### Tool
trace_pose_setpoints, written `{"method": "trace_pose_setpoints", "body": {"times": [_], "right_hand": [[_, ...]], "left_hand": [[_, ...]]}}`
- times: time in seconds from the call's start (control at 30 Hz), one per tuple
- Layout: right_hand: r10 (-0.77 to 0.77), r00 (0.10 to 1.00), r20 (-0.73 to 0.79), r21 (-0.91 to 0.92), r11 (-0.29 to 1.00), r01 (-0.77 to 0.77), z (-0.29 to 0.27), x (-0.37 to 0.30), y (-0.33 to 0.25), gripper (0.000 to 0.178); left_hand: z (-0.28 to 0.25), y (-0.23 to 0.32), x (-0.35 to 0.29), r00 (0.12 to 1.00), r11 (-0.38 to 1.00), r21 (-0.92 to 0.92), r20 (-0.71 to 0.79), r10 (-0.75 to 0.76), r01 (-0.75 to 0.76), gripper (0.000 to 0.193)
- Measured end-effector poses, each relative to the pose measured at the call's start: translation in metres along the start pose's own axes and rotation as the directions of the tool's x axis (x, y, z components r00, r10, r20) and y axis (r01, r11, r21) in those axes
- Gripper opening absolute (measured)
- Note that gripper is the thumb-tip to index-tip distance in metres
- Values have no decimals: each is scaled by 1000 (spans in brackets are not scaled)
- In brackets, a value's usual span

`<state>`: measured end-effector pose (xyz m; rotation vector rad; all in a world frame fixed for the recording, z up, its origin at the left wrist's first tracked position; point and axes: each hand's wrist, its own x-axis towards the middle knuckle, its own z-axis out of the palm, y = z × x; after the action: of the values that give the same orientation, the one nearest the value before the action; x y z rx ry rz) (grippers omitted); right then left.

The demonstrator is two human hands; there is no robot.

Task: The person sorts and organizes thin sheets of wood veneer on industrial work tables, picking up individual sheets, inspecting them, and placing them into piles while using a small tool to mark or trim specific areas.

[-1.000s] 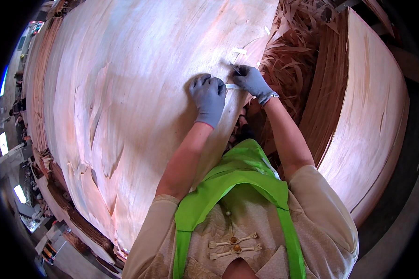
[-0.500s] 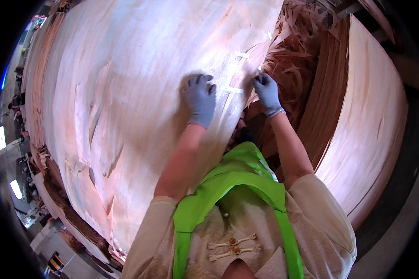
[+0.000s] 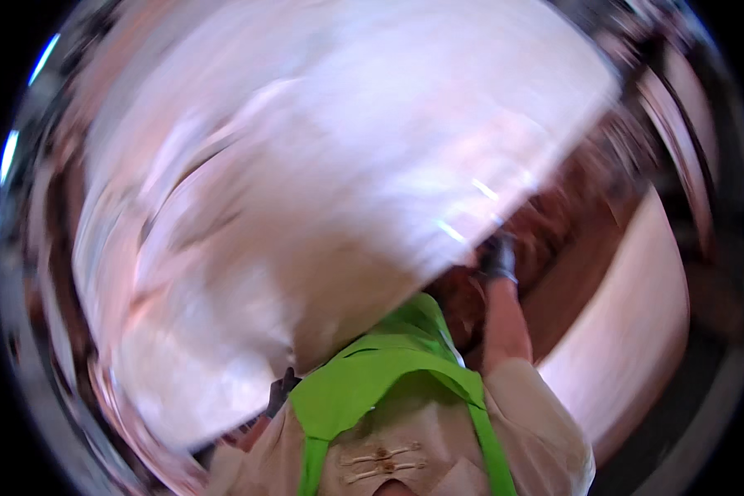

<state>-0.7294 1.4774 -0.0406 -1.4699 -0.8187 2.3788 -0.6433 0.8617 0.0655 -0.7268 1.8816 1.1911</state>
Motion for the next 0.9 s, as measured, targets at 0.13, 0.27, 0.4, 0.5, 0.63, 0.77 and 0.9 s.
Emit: {"method": "trace_pose_setpoints", "body": {"times": [0.13,0.27,0.4,0.5,0.63,0.77,0.9], "right_hand": [[54,928,368,149,982,-117,17,-42,-56,43],[135,958,252,-52,991,-126,-38,-1,-69,49],[-65,925,375,-258,951,171,-82,35,-76,44],[-124,909,398,-373,883,284,-78,48,-82,44],[-96,926,365,-498,820,281,-28,72,-119,44],[-145,900,410,-526,769,364,43,83,-178,44],[-196,830,523,-474,742,474,112,118,-239,44]], "left_hand": [[19,-28,-45,969,540,-823,51,-240,178,67],[40,-74,-38,977,1,-982,-189,-95,-190,52],[80,-124,-23,788,-58,-817,-532,-311,-574,24],[88,-81,-29,500,391,-707,-699,-511,-589,18],[88,-59,-49,345,395,-508,-842,-415,-766,27],[34,20,-78,359,154,-415,-885,-297,-897,40],[-46,103,-46,381,243,-412,-910,-163,-878,46]]}}
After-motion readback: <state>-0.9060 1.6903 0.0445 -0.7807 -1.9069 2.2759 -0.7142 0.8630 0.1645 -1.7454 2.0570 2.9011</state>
